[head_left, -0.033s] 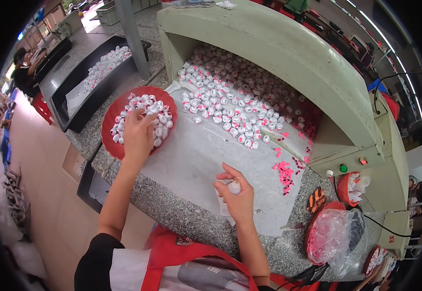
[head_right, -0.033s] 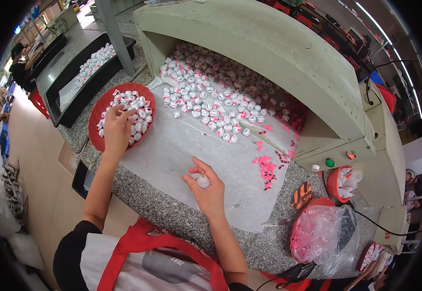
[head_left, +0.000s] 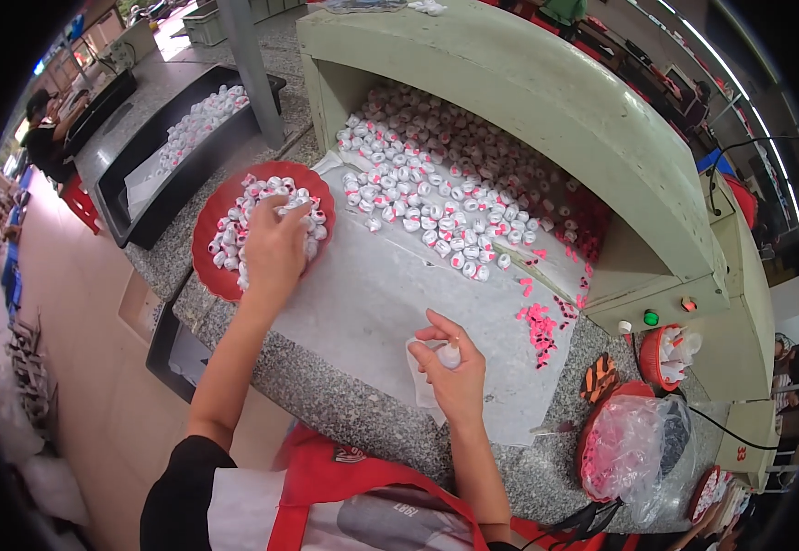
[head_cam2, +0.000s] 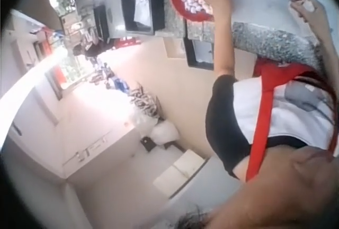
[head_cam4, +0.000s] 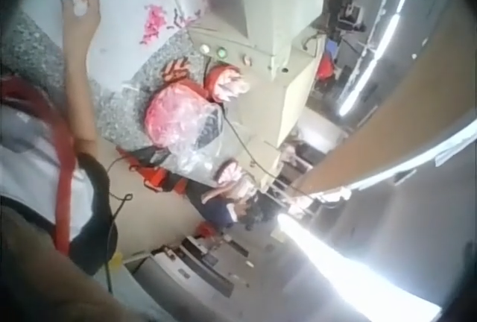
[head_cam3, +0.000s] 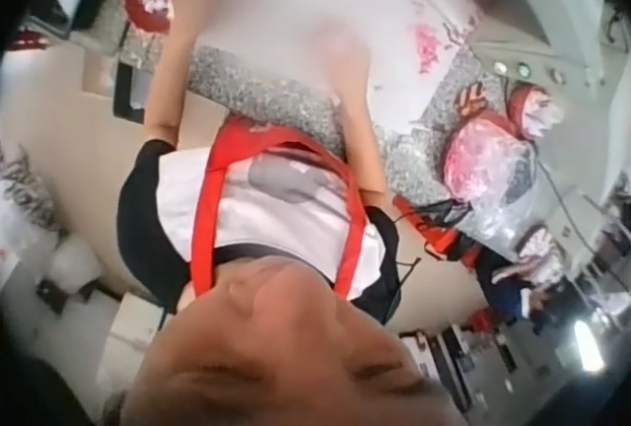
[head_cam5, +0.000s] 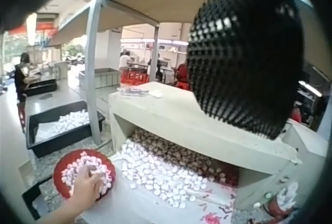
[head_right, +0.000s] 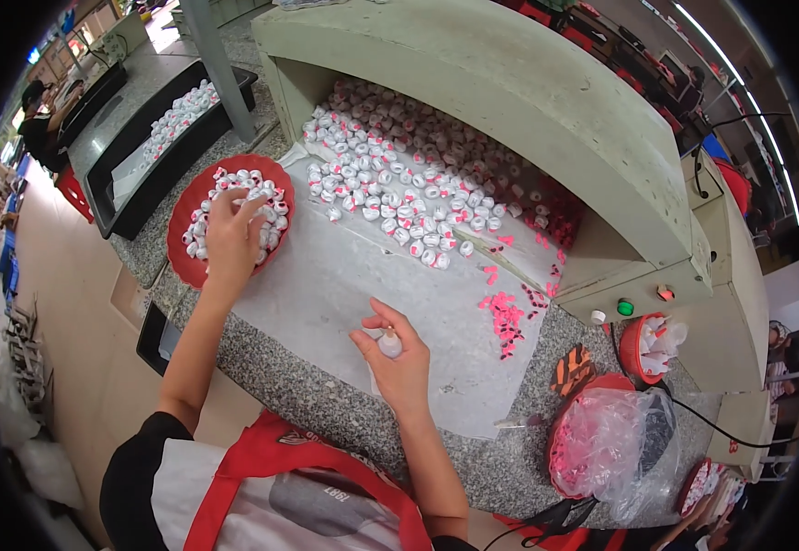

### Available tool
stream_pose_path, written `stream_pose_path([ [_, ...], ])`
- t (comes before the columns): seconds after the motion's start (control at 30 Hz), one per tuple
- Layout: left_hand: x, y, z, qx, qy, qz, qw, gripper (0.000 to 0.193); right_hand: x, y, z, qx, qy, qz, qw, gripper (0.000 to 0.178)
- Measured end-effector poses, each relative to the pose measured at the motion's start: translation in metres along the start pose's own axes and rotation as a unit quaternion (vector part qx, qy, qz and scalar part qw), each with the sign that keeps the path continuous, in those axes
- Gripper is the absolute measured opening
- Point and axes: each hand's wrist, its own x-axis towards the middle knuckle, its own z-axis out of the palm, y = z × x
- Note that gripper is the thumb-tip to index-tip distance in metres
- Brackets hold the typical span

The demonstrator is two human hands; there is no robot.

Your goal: Applying glue to small toy components and assembling them on a factory production line.

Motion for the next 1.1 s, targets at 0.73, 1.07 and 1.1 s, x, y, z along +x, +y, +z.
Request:
stream_pose_path([
  [0.73,-0.035,0.162,0.004,-0.741,-0.326,-0.564,0.165,0.037,-0.063,-0.052,-0.072,0.113,0.231,-0.059,0.965,0.034],
  [1.07,-0.041,0.156,-0.027,-0.640,-0.329,-0.250,0.648,0.040,-0.072,-0.053,-0.037,-0.072,0.292,-0.236,0.924,0.033],
  [1.1,-0.042,0.155,-0.026,-0.657,-0.316,-0.241,0.640,0.037,-0.072,-0.055,-0.037,-0.073,0.293,-0.236,0.924,0.033],
])
